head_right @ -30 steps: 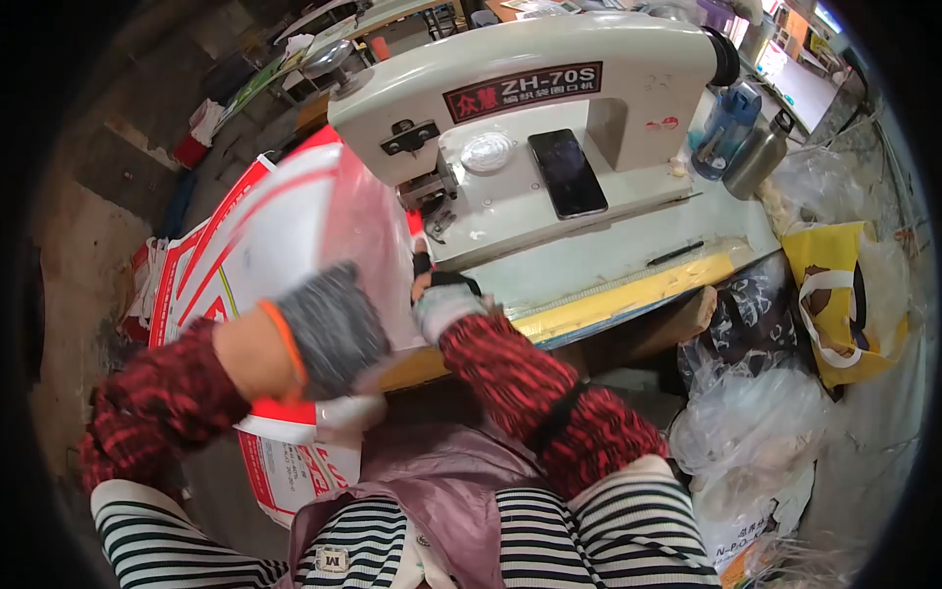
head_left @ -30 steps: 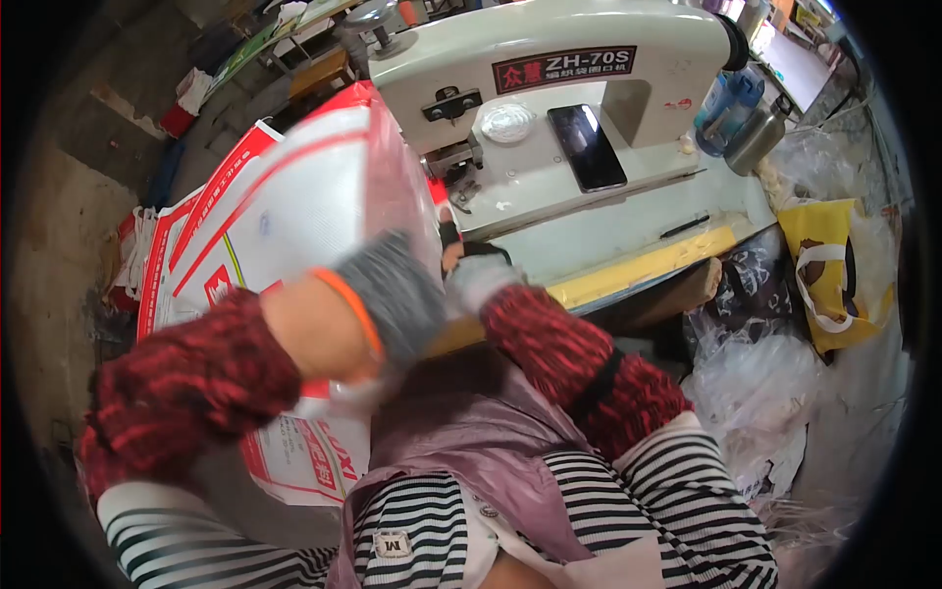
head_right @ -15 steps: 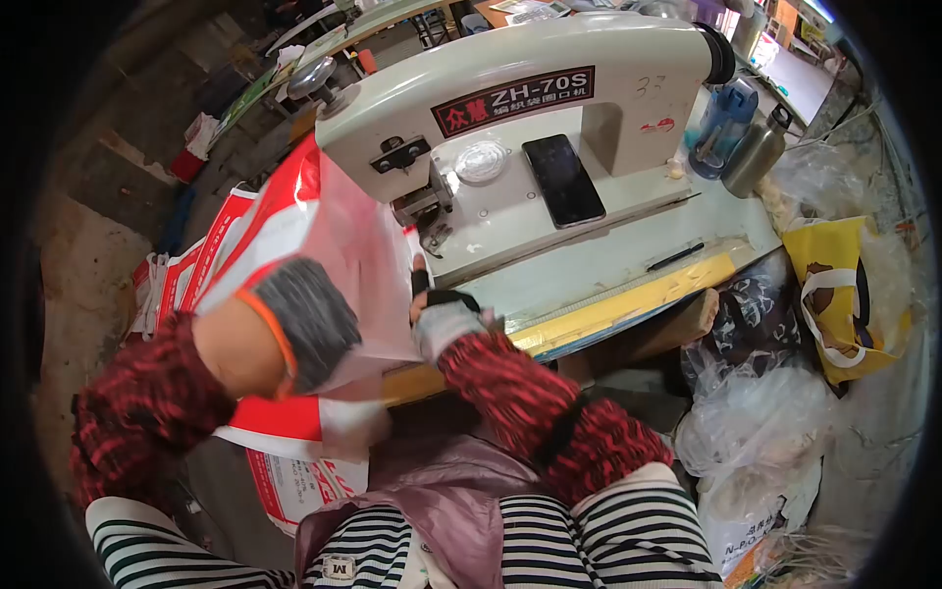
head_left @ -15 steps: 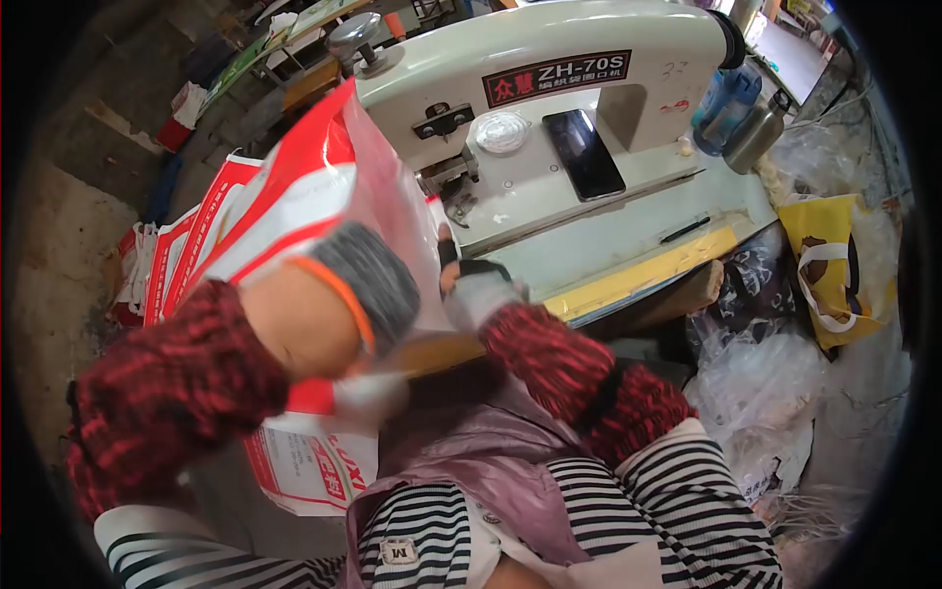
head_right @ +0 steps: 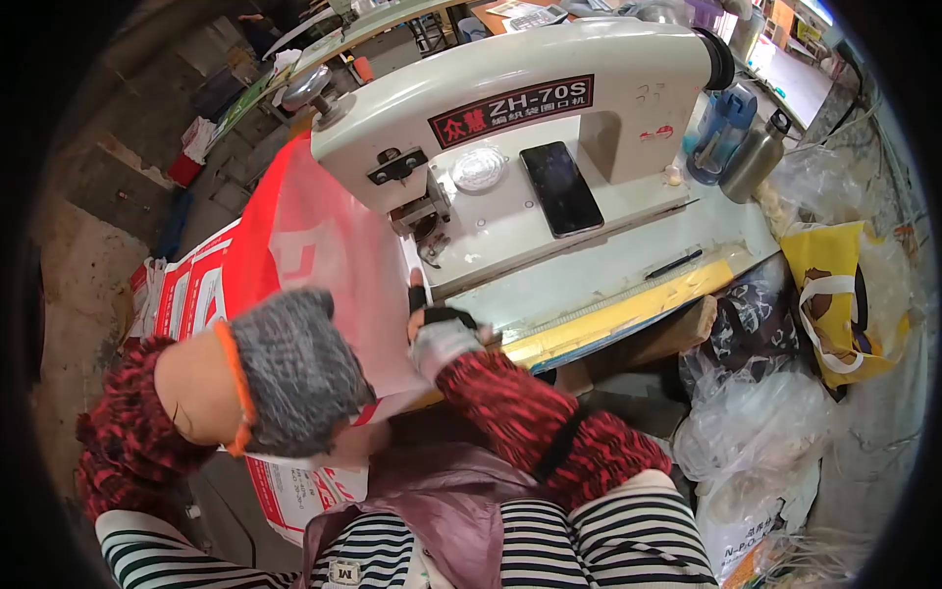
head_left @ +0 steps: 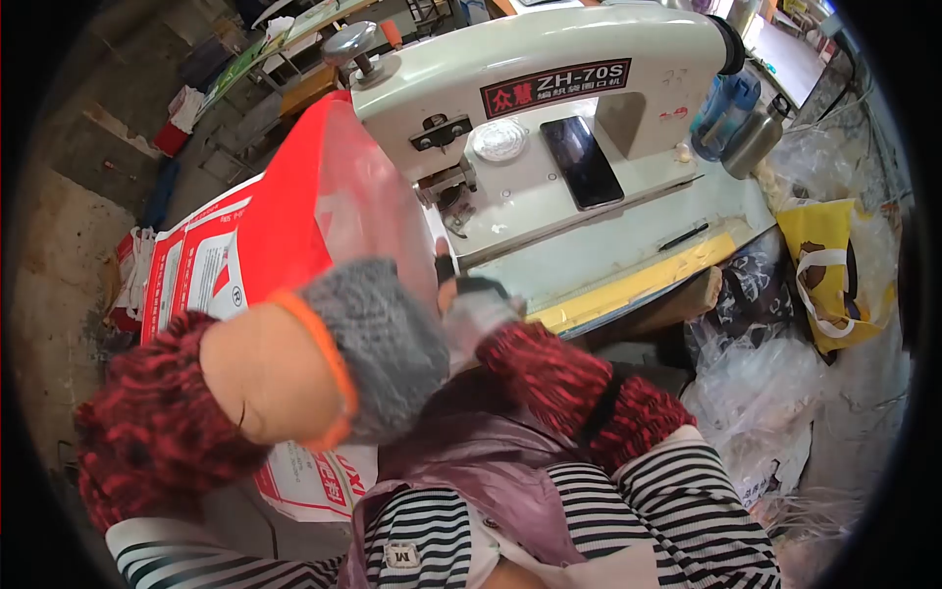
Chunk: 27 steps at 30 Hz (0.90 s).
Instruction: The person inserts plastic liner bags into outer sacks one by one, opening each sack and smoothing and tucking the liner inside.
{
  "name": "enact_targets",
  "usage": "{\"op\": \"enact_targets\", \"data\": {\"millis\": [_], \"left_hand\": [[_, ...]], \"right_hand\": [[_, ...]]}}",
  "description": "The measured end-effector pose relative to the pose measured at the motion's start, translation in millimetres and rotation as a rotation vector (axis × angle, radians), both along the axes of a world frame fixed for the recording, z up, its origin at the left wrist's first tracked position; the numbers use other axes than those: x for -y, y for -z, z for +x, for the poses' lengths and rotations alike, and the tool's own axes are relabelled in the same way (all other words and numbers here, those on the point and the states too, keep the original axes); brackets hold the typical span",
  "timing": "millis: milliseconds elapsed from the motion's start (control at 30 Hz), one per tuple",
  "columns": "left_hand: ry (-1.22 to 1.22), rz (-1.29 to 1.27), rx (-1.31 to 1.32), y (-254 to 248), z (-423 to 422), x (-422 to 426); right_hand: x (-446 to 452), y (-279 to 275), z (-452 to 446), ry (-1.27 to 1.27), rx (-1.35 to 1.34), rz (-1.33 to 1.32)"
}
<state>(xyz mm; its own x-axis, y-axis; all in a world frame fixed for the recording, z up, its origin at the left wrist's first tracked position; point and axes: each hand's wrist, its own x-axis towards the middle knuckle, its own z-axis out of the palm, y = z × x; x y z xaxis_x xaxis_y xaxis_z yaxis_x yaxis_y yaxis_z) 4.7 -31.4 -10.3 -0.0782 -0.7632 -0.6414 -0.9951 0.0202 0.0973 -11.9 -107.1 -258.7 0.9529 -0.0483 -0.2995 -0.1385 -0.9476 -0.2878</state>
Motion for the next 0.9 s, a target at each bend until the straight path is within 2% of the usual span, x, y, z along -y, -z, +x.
{"op": "enact_targets", "data": {"millis": [33,67,100,133,167,200,233,367,400,433,467,533,567,600,667,700,733,767,800,833,867,900], "left_hand": [[0.017,0.05,-0.1,20,-4,-5],[0.032,0.1,-0.197,42,-11,-11],[0.035,0.014,0.155,71,-45,-18],[-0.135,-0.038,-0.248,107,-47,-18],[-0.108,-0.034,-0.364,147,-58,-15],[-0.24,-0.185,-0.385,179,-77,-15],[-0.205,-0.105,-0.305,165,-82,-1],[-0.104,-0.104,-0.349,150,-77,-3],[-0.025,-0.26,-0.276,134,-63,-7],[0.06,-0.414,-0.198,117,-42,-10],[0.146,-0.566,-0.123,104,-19,-13],[0.172,-0.07,0.152,82,46,-11],[0.059,0.13,0.203,62,62,1],[-0.053,0.329,0.255,37,68,9],[0.058,0.31,0.161,8,39,9],[-0.002,0.147,-0.044,4,17,0],[-0.126,0.252,-0.049,49,-4,-36],[-0.254,0.354,-0.053,91,-16,-63],[-0.096,0.49,-0.39,41,-28,1],[0.088,0.362,-0.469,74,-33,4],[-0.012,0.245,-0.576,116,-29,-5],[-0.246,-0.009,-0.75,155,-25,-18]], "right_hand": [[3,36,5,-0.003,0.002,0.002],[16,35,11,-0.025,-0.057,0.064],[29,34,17,-0.047,-0.114,0.124],[34,36,21,-0.069,-0.175,0.183],[20,86,44,-0.339,0.391,-0.126],[16,-26,23,-0.086,0.08,0.027],[19,-32,11,-0.103,0.095,0.054],[8,-8,-36,-0.259,-0.039,0.073],[8,3,-45,-0.324,-0.068,0.063],[18,17,-64,-0.357,0.136,0.268],[13,15,-63,-0.35,0.136,0.271],[1,10,-62,0.218,-0.029,0.552],[-1,32,-63,0.223,-0.037,0.367],[1,37,-56,0.225,-0.034,0.365],[8,41,-37,0.111,-0.052,0.436],[11,40,-25,0.05,-0.065,0.473],[21,-37,-17,-0.287,-0.177,-0.068],[30,-69,-9,-0.374,-0.188,-0.062],[22,-25,15,-0.232,-0.113,-0.053],[24,18,32,-0.179,0.029,-0.079],[5,42,37,-0.182,0.131,-0.638],[14,6,38,-0.217,0.075,-0.385]]}}
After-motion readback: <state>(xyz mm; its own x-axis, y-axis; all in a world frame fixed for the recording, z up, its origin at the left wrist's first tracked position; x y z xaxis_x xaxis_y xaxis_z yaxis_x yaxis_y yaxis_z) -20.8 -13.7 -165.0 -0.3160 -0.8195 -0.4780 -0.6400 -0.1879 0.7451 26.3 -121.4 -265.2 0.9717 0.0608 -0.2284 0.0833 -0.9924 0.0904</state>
